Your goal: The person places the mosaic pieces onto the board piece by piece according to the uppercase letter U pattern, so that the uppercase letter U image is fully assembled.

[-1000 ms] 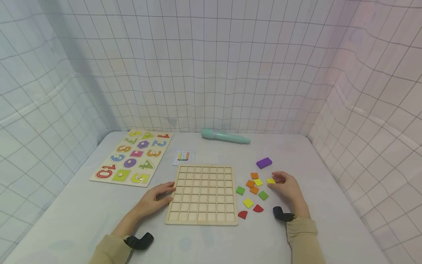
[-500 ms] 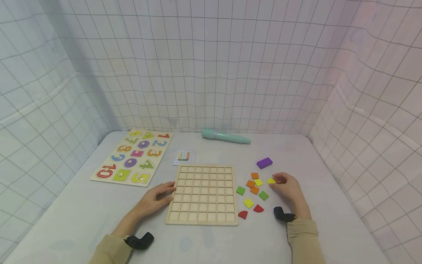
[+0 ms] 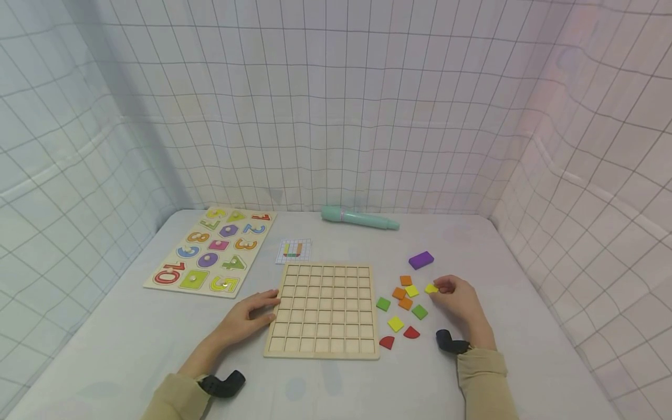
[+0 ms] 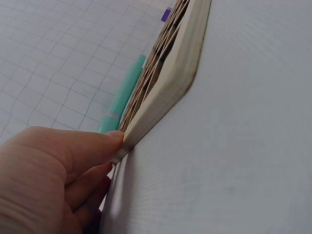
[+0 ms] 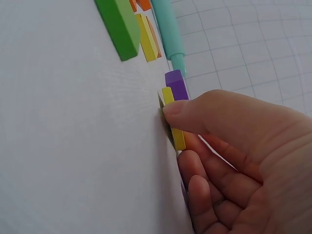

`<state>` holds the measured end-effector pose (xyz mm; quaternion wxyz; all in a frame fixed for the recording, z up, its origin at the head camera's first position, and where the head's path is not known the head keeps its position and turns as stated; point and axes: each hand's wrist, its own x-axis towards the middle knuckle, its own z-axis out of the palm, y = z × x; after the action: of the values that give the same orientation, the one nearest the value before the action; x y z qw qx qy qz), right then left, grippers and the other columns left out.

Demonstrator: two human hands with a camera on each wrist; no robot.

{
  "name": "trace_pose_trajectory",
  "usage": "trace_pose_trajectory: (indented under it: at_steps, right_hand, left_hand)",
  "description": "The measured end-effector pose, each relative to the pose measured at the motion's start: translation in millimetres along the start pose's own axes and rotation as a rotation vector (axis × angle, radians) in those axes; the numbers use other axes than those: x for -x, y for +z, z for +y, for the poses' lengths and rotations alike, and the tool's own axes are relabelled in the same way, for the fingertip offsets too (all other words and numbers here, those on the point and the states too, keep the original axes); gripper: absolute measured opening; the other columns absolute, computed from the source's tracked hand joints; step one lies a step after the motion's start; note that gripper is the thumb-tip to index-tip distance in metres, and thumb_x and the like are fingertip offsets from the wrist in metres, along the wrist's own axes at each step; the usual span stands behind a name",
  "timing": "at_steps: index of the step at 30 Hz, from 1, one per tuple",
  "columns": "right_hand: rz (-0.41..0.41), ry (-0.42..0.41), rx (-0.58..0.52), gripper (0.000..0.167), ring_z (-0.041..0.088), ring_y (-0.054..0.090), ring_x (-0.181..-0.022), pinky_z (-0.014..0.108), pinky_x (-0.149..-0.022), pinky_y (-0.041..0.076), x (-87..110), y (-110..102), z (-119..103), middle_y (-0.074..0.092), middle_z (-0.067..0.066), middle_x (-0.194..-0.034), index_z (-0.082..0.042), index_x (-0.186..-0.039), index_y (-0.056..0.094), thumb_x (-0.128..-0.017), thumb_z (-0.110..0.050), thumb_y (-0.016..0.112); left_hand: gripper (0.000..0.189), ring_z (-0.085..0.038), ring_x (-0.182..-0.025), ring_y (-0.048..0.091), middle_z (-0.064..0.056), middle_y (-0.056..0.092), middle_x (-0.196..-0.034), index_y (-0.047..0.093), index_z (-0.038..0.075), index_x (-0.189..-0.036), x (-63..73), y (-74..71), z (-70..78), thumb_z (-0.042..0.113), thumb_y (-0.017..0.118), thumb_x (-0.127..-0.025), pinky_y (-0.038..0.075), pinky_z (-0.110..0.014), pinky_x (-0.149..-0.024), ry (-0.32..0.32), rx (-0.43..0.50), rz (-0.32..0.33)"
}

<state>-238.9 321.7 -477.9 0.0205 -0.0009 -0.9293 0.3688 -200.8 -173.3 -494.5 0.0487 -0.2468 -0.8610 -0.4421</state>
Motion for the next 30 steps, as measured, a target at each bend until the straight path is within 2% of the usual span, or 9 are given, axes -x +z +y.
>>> trace_pose_trajectory:
  at_steps: [4, 10, 15, 24, 30]
  right_hand:
    - [-0.016, 0.015, -0.004, 0.043, 0.026, 0.057, -0.092, 0.035, -0.076, 0.048, 1.2, -2.4, -4.1, 0.063, 0.014, -0.1, 0.002, -0.113, 0.06, -0.082, -0.025, 0.073]
    - [-0.025, 0.029, -0.034, 0.048, 0.031, 0.057, -0.1, 0.042, -0.084, 0.051, -0.7, -3.4, -12.8, 0.061, 0.019, -0.111, 0.002, -0.119, 0.056, -0.084, -0.027, 0.071]
    - [0.003, -0.022, -0.05, 0.047, 0.034, 0.057, -0.102, 0.046, -0.087, 0.05, -4.2, -1.4, -24.3, 0.06, 0.02, -0.115, 0.001, -0.119, 0.056, -0.085, -0.027, 0.069]
    - [0.037, -0.105, -0.13, 0.041, 0.034, 0.056, -0.102, 0.046, -0.09, 0.049, -10.1, 14.8, -68.1, 0.06, 0.02, -0.113, 0.002, -0.116, 0.057, -0.085, -0.022, 0.07]
    - [-0.028, -0.186, -0.23, 0.041, 0.029, 0.059, -0.101, 0.038, -0.083, 0.054, -23.5, 40.3, -98.6, 0.062, 0.014, -0.113, -0.001, -0.117, 0.059, -0.083, -0.021, 0.072]
  left_hand:
    - [0.033, -0.031, -0.127, 0.045, -0.014, 0.054, -0.132, 0.065, 0.0, -0.116, -0.9, 0.2, 0.3, 0.012, 0.068, -0.085, 0.025, -0.043, -0.111, -0.008, 0.01, -0.001]
    - [0.034, -0.032, -0.127, 0.044, -0.014, 0.054, -0.132, 0.064, 0.0, -0.116, -0.4, 0.3, -0.1, 0.013, 0.069, -0.085, 0.026, -0.045, -0.111, -0.017, 0.011, -0.005]
    - [0.034, -0.032, -0.127, 0.045, -0.014, 0.054, -0.132, 0.065, 0.0, -0.116, -0.1, 0.5, 1.0, 0.012, 0.069, -0.084, 0.027, -0.046, -0.111, -0.034, 0.015, 0.001]
    - [0.034, -0.031, -0.126, 0.045, -0.013, 0.054, -0.132, 0.065, 0.001, -0.116, 1.3, -0.3, 0.7, 0.012, 0.069, -0.084, 0.026, -0.042, -0.111, -0.026, 0.012, 0.001]
    - [0.034, -0.031, -0.126, 0.045, -0.014, 0.054, -0.132, 0.065, 0.0, -0.116, 0.7, 0.1, 2.5, 0.01, 0.069, -0.084, 0.025, -0.041, -0.111, -0.023, 0.015, 0.005]
